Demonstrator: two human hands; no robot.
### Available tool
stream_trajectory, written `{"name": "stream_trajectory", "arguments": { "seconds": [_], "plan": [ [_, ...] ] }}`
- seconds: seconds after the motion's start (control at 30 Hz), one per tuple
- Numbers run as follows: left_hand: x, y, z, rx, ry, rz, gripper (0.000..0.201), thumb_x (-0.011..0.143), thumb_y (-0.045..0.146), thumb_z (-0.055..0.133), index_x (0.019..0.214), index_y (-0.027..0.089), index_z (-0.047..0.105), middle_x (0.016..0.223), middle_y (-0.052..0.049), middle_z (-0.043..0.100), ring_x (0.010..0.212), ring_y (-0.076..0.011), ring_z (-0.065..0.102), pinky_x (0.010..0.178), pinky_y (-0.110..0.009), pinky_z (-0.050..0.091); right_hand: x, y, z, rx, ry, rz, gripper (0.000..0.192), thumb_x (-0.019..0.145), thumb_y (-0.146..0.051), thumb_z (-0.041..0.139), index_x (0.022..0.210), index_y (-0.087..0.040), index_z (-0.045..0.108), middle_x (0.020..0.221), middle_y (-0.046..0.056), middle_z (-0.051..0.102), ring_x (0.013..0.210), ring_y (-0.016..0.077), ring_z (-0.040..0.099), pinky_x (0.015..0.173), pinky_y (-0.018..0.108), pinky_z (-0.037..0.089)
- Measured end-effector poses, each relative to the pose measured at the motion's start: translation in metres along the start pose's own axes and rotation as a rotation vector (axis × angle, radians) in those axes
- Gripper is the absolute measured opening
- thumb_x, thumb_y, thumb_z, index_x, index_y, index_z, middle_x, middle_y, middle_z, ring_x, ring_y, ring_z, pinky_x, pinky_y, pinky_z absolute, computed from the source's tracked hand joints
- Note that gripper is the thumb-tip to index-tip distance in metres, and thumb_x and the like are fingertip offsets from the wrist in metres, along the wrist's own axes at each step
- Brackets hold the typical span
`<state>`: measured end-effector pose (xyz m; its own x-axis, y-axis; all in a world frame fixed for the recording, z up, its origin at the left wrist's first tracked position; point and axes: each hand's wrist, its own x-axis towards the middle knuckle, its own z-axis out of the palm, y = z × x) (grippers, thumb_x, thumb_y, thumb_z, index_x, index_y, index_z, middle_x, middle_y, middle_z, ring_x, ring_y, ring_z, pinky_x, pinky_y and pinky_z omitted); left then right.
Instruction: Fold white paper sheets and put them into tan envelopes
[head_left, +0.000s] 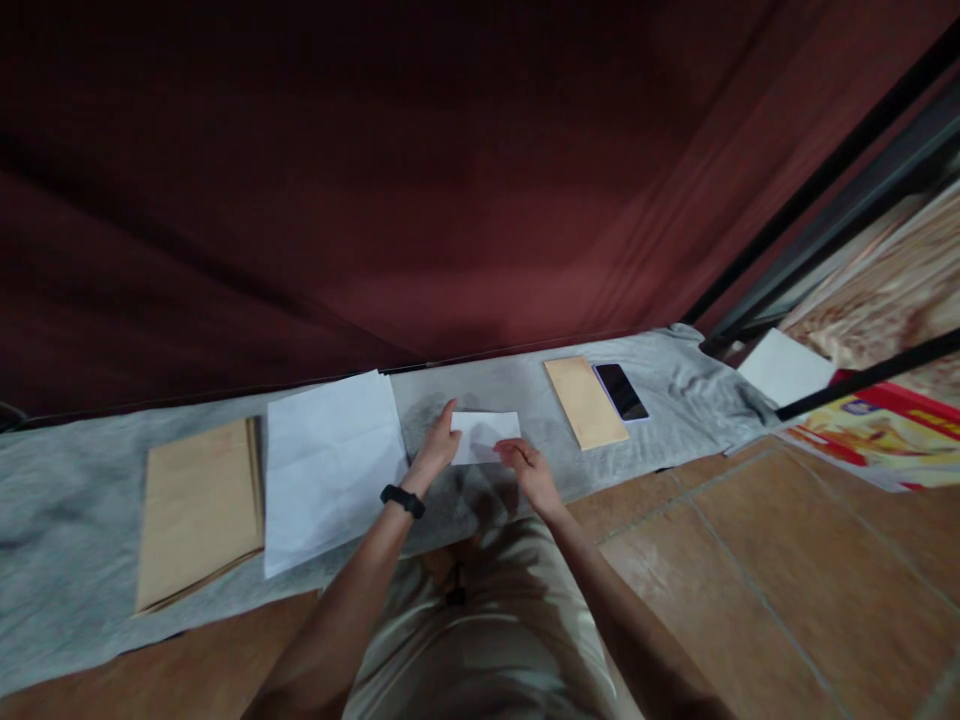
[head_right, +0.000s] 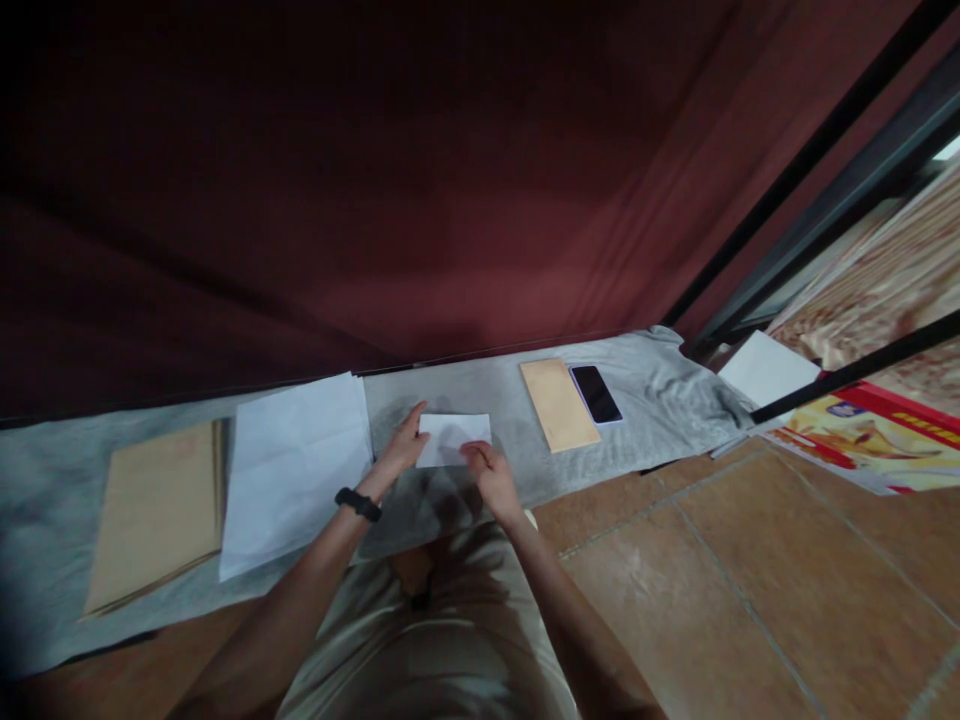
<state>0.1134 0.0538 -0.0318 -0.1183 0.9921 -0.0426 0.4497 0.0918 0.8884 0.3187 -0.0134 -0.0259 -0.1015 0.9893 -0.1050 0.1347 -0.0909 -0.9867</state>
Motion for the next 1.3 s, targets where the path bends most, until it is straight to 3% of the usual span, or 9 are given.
{"name": "stream_trajectory", "arguments": {
  "seconds": [0.17,0.33,0.47,0.6,0.73,1.07,1.3],
  "plan": [
    [-0.001,0.002,0.006,0.205,-0.041,-0.007,0.069,0.079,0.008,0.056,0.147,0.016,0.049,0.116,-0.014,0.073,0.114,-0.0287,0.068,0.106,-0.044,0.048,0.023,0.01,0.009,-0.696,0.053,-0.369,0.046,0.104,-0.031,0.039,0.143,-0.019,0.059,0.15,0.012,0.057,0.141,0.0231,0.05,0.12,0.044,0.039],
    [-0.023,0.009,0.012,0.406,0.021,0.026,0.065,0.088,0.008,0.048,0.153,0.012,0.04,0.135,-0.021,0.063,0.121,-0.0301,0.064,0.107,-0.044,0.048,0.026,0.022,0.019,-1.02,0.0,-0.405,0.051,0.106,-0.037,0.041,0.153,-0.018,0.048,0.16,0.011,0.044,0.151,0.0275,0.036,0.125,0.049,0.027],
    [-0.039,0.021,0.025,0.563,0.107,0.103,0.057,0.096,0.013,0.037,0.153,0.012,0.042,0.15,-0.022,0.051,0.138,-0.0327,0.051,0.115,-0.049,0.04,0.026,0.024,0.018,-1.072,-0.029,-0.414,0.053,0.107,-0.037,0.038,0.155,-0.016,0.044,0.163,0.011,0.039,0.152,0.0278,0.034,0.126,0.049,0.023],
    [-0.045,0.025,0.05,0.543,-0.042,0.296,0.051,0.102,0.026,0.036,0.15,0.012,0.047,0.159,-0.017,0.045,0.15,-0.0293,0.036,0.124,-0.049,0.027,0.027,0.025,0.016,-1.11,-0.066,-0.425,0.056,0.103,-0.024,0.04,0.158,-0.015,0.039,0.164,0.012,0.037,0.153,0.0277,0.032,0.126,0.048,0.021],
    [-0.05,0.018,0.066,0.55,-0.065,0.319,0.059,0.104,0.038,0.037,0.156,0.011,0.039,0.163,-0.016,0.038,0.155,-0.0282,0.027,0.128,-0.049,0.019,0.027,0.027,0.016,-1.137,-0.081,-0.426,0.066,0.098,-0.02,0.043,0.162,-0.015,0.027,0.165,0.012,0.034,0.154,0.0281,0.03,0.127,0.048,0.02],
    [-0.059,0.002,0.05,0.68,-0.043,0.343,0.06,0.104,0.033,0.034,0.158,0.007,0.034,0.167,-0.016,0.028,0.157,-0.0266,0.019,0.128,-0.048,0.016,0.032,0.033,0.002,-1.085,0.003,-0.415,0.055,0.104,-0.027,0.036,0.157,-0.014,0.039,0.162,0.013,0.041,0.153,0.0262,0.033,0.126,0.049,0.02],
    [-0.067,-0.005,0.043,0.739,0.029,0.274,0.062,0.102,0.03,0.035,0.158,0.004,0.032,0.166,-0.019,0.03,0.157,-0.0285,0.019,0.128,-0.05,0.017,0.031,0.039,-0.019,-1.096,0.08,-0.391,0.053,0.107,-0.031,0.031,0.156,-0.013,0.041,0.161,0.013,0.042,0.151,0.0277,0.037,0.125,0.051,0.023]
  ]
}}
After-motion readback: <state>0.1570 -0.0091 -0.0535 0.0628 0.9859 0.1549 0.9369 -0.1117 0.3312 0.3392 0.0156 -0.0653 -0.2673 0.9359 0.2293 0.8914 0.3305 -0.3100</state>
